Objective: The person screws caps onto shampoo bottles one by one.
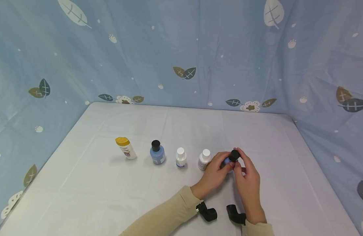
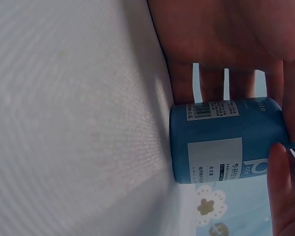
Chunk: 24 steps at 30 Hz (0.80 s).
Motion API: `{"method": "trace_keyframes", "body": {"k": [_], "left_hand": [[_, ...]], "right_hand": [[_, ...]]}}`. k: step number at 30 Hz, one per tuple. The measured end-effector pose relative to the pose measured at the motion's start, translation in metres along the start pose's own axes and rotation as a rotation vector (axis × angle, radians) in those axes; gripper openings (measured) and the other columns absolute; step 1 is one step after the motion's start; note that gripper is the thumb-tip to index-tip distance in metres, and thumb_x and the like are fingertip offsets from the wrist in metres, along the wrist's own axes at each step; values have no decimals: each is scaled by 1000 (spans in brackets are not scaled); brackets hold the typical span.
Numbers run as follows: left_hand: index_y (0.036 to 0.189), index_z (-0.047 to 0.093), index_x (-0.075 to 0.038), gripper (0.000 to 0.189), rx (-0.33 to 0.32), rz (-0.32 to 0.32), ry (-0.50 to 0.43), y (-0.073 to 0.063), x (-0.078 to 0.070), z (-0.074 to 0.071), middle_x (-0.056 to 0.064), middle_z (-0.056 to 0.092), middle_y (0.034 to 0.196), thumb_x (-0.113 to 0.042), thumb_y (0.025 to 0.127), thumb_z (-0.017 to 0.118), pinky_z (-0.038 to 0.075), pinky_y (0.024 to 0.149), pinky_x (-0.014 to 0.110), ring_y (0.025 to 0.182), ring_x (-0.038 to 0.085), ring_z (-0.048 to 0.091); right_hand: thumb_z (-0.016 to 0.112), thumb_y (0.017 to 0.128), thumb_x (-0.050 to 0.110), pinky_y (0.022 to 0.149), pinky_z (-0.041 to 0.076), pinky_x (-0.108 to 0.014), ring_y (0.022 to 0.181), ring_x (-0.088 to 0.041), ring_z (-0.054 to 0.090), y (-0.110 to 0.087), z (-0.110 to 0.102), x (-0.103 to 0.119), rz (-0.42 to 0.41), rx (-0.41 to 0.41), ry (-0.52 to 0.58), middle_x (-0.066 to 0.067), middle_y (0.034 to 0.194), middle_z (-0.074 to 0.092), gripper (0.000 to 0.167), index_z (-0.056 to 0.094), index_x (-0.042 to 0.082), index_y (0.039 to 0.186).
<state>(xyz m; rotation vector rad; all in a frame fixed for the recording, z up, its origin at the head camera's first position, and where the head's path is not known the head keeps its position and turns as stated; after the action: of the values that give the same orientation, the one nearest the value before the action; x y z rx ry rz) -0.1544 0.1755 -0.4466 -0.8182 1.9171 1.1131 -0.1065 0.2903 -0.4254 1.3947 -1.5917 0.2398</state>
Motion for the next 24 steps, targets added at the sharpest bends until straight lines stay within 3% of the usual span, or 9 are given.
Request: {"method": "trace_keyframes", "body": {"k": [4, 8, 13, 16, 21, 24], "left_hand": [[123, 50, -19, 33, 2, -9, 2, 0, 0, 1, -7, 49, 118, -31, 92, 48, 37, 88, 19, 109, 1, 44], [122, 51, -18, 33, 3, -19, 5, -1, 1, 1, -7, 49, 117, -32, 92, 49, 37, 88, 19, 108, 1, 44], [122, 51, -18, 33, 2, -19, 11, 0, 0, 1, -6, 50, 118, -32, 92, 48, 37, 88, 19, 108, 1, 44], [122, 51, -18, 33, 2, -13, 13, 0, 1, 1, -6, 50, 118, -32, 92, 48, 36, 89, 19, 109, 1, 44], [122, 51, -18, 32, 5, -15, 11, 0, 1, 1, -7, 50, 118, -29, 92, 49, 36, 89, 19, 109, 1, 44], [122, 51, -18, 32, 0, -13, 15, 1, 1, 1, -6, 50, 118, -27, 92, 51, 36, 89, 19, 110, 1, 44]], "right_hand": [[48, 91, 15, 72, 38, -12, 109, -9, 47, -1, -3, 12, 64, -9, -18, 2, 125, 52, 38, 50, 24, 128], [51, 91, 20, 70, 38, -11, 96, -2, 51, -2, -6, 22, 107, -16, -57, 4, 123, 53, 36, 51, 28, 126], [54, 90, 21, 69, 38, -10, 98, -6, 51, -2, -7, 24, 86, -28, -63, 1, 119, 55, 36, 52, 26, 126], [56, 89, 22, 70, 38, -9, 102, -11, 51, -1, -4, 10, 38, -47, -71, 0, 117, 56, 37, 52, 26, 125], [61, 85, 25, 68, 37, -10, 104, -6, 48, 0, 3, -24, -8, -78, -83, 7, 115, 54, 41, 51, 31, 125], [63, 84, 19, 69, 38, -11, 105, -9, 47, 1, 2, -15, 3, -59, -31, 2, 117, 53, 43, 52, 24, 125]]}}
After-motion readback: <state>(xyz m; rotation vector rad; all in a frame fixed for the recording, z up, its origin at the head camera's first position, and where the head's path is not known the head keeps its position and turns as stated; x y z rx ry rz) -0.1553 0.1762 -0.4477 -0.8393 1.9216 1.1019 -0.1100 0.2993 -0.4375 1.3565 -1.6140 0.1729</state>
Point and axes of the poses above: each hand's wrist, its own y-axis towards the middle knuckle, its own z-axis out of the palm, x = y × z, the point moved 4 cm from there along y, towards the middle knuckle
